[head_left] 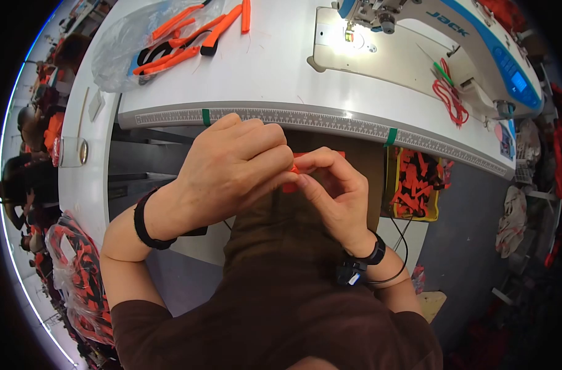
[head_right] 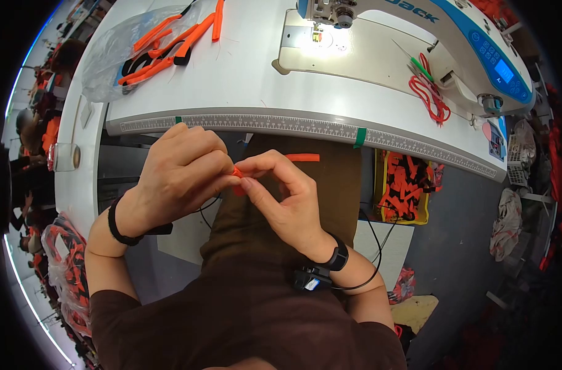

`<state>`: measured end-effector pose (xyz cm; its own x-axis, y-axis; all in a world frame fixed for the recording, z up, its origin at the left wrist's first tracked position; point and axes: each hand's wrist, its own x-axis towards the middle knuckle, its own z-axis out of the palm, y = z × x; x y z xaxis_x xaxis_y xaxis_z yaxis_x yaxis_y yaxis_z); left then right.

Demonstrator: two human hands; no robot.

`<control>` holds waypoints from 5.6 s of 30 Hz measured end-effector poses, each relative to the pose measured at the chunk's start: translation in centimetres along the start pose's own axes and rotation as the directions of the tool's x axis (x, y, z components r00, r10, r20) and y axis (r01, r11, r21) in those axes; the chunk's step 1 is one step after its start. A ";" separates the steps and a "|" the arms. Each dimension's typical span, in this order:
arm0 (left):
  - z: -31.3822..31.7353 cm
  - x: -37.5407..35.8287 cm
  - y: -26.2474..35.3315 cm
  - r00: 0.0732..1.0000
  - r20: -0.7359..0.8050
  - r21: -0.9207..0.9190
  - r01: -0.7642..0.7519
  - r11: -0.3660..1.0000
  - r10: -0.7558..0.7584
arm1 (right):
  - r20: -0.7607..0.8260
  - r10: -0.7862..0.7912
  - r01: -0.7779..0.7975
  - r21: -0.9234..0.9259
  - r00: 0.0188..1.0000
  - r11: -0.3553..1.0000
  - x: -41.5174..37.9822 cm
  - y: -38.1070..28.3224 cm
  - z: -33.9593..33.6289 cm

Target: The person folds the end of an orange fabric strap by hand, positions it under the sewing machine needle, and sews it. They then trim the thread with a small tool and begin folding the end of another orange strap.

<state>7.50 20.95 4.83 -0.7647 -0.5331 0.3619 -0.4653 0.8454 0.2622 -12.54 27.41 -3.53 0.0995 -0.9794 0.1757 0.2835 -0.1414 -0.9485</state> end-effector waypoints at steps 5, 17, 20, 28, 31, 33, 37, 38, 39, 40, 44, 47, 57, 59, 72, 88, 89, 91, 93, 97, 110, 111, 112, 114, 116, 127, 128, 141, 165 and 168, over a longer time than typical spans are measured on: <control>-0.1 0.2 -0.5 0.999 0.043 -0.014 0.001 1.000 -0.001 | 0.070 0.143 -0.154 0.184 0.987 0.971 0.1 0.1 0.1; -0.3 0.4 -1.2 0.948 0.222 -0.474 0.310 0.824 -0.230 | 0.087 0.183 -0.200 0.255 0.979 0.946 0.3 0.6 -0.6; -0.4 0.5 -1.0 0.971 0.156 -0.381 0.230 0.896 -0.183 | 0.054 0.168 -0.176 0.237 0.984 0.956 0.2 0.4 -0.5; -0.3 0.4 -0.3 0.996 0.051 -0.169 0.087 0.982 -0.080 | 0.004 0.051 -0.051 0.052 0.999 0.997 0.4 -0.6 -0.1; -1.1 0.3 0.2 0.991 0.118 -0.067 0.068 0.995 -0.060 | 0.037 0.096 -0.099 0.084 0.995 0.992 0.3 -0.3 -0.5; -1.4 0.1 0.4 0.993 0.099 -0.057 0.070 0.996 -0.064 | 0.057 0.098 -0.103 0.096 0.994 0.990 0.4 -0.2 -0.6; -2.4 0.2 0.6 0.981 0.105 -0.252 0.182 0.950 -0.161 | 0.085 0.123 -0.139 0.220 0.989 0.966 0.3 -0.5 -0.7; -2.6 0.2 0.7 0.948 0.123 -0.365 0.319 0.875 -0.295 | 0.102 0.141 -0.162 0.255 0.985 0.953 0.4 -0.5 -0.7; -2.8 0.2 0.7 0.894 0.155 -0.468 0.442 0.765 -0.421 | 0.105 0.138 -0.161 0.254 0.985 0.954 0.4 -0.6 -0.8; -2.6 0.2 0.3 0.893 0.161 -0.511 0.440 0.739 -0.420 | 0.109 0.145 -0.169 0.259 0.983 0.951 0.3 -0.7 -0.8; -2.6 0.8 -0.2 0.895 0.257 -0.549 0.446 0.707 -0.365 | 0.100 0.131 -0.154 0.266 0.986 0.952 0.3 -0.2 -0.8; -2.3 0.9 -0.2 0.894 0.282 -0.535 0.448 0.716 -0.349 | 0.074 0.089 -0.102 0.192 0.993 0.976 0.3 -0.2 -0.5; -2.0 1.1 -0.4 0.914 0.276 -0.349 0.383 0.855 -0.296 | 0.046 -0.085 0.092 -0.170 0.995 0.981 0.7 -0.2 -0.7; -2.2 1.2 -0.1 0.920 0.273 -0.298 0.358 0.885 -0.280 | 0.091 0.017 -0.011 -0.075 0.996 0.997 1.0 -0.4 -1.2; -1.3 1.1 -0.1 0.934 0.178 -0.512 0.358 0.781 -0.311 | 0.082 0.141 -0.156 0.217 0.987 0.964 1.5 -0.5 -1.2; -0.2 0.7 0.4 0.987 -0.050 -0.134 0.143 0.981 -0.151 | 0.023 0.082 -0.084 0.122 0.996 0.989 1.2 -1.5 -0.8; -0.1 0.6 0.4 0.988 -0.047 -0.132 0.140 0.981 -0.148 | 0.038 0.071 -0.075 0.104 0.997 0.992 1.3 -1.5 -0.8; 0.0 0.5 0.4 0.984 -0.041 -0.164 0.163 0.973 -0.172 | 0.045 0.075 -0.081 0.145 0.996 0.986 1.2 -1.4 -0.6; -0.2 0.5 0.2 0.986 -0.036 -0.180 0.156 0.971 -0.165 | 0.051 0.074 -0.082 0.184 0.996 0.979 1.1 -1.5 -0.5; -0.4 0.5 0.1 0.987 -0.051 -0.209 0.137 0.968 -0.151 | 0.049 0.084 -0.090 0.158 0.995 0.983 1.0 -2.0 -0.9; -0.5 0.8 0.3 0.991 0.021 -0.320 0.135 0.938 -0.136 | 0.139 -0.163 0.163 0.015 0.977 0.987 2.7 -1.1 -1.3; -0.5 0.8 0.2 0.986 0.057 -0.404 0.168 0.899 -0.158 | 0.186 -0.113 0.101 0.072 0.976 0.992 2.7 -1.0 -1.4; -0.5 0.8 0.2 0.980 0.094 -0.483 0.201 0.853 -0.177 | 0.183 -0.110 0.098 0.072 0.977 0.993 2.6 -1.0 -1.2; -0.5 0.8 0.1 0.980 0.082 -0.459 0.196 0.866 -0.179 | 0.149 0.042 -0.090 0.330 0.988 0.940 2.2 -1.1 -0.4; -0.4 0.8 0.1 0.981 0.067 -0.432 0.194 0.881 -0.183 | 0.189 0.113 -0.185 0.425 0.975 0.886 1.6 -0.8 -0.3; -0.1 0.2 -0.5 0.984 -0.054 -0.142 0.161 0.977 -0.171 | 0.055 -0.184 0.188 -0.083 0.981 0.979 2.1 -0.2 0.3; -0.2 0.3 -0.4 0.983 -0.055 -0.140 0.165 0.976 -0.174 | 0.058 -0.183 0.187 -0.081 0.981 0.979 2.1 -0.3 0.2; 3.2 -0.7 1.1 0.879 -0.148 -0.527 0.317 0.788 -0.453 | 0.138 -0.556 0.501 -0.643 0.820 0.579 2.0 -0.3 -0.4; 1.6 -2.4 0.8 0.854 0.011 -0.571 0.432 0.698 -0.520 | -0.062 -0.010 0.015 0.081 0.998 0.997 1.0 -0.1 0.6; 1.7 -2.4 0.7 0.821 0.022 -0.633 0.453 0.628 -0.570 | -0.064 -0.013 0.018 0.083 0.998 0.996 1.0 -0.1 0.7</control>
<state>8.25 22.87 2.62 -0.3728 -0.9190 0.1281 -0.3559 0.2692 0.8949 -11.79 26.49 -3.10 0.0349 -0.9847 0.1705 0.3631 -0.1465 -0.9202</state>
